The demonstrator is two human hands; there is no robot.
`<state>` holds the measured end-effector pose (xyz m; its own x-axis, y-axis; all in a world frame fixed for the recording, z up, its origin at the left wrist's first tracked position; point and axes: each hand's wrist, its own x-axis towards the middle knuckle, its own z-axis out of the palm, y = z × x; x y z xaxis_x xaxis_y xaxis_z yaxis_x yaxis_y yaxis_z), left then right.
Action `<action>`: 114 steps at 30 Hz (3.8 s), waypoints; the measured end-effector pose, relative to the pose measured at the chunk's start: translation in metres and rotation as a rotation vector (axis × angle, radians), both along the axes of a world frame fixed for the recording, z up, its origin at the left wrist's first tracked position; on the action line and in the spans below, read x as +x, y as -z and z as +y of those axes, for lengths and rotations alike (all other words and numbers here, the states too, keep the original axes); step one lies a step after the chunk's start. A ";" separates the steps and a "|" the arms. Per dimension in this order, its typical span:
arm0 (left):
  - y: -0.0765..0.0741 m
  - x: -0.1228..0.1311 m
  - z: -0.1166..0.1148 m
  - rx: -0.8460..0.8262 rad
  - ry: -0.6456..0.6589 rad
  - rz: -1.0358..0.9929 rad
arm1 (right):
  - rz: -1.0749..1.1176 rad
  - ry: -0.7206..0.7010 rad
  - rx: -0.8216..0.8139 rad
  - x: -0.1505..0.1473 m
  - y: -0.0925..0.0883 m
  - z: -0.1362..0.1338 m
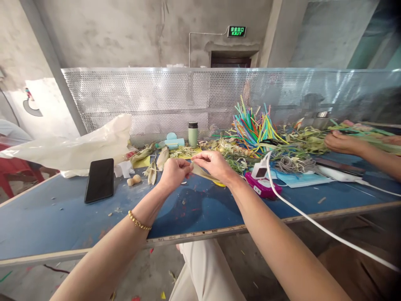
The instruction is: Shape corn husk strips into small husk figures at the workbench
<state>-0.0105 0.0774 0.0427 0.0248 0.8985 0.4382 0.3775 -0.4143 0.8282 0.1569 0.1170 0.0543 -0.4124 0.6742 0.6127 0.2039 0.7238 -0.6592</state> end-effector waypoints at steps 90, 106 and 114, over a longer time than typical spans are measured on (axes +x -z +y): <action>-0.014 -0.030 0.020 -0.255 -0.092 -0.886 | 0.377 -0.053 -0.939 0.061 -0.010 0.018; -0.015 -0.041 0.035 -0.131 -0.126 -1.059 | 0.090 -0.266 -0.629 0.015 0.002 -0.020; -0.022 -0.022 0.028 -0.069 -0.072 -0.986 | -0.062 -0.138 -0.416 0.004 0.002 -0.024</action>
<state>-0.0325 0.1054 0.0643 -0.3787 0.9079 0.1799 -0.4710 -0.3564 0.8069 0.1609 0.0929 0.0519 -0.5434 0.7943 0.2717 0.1727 0.4225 -0.8898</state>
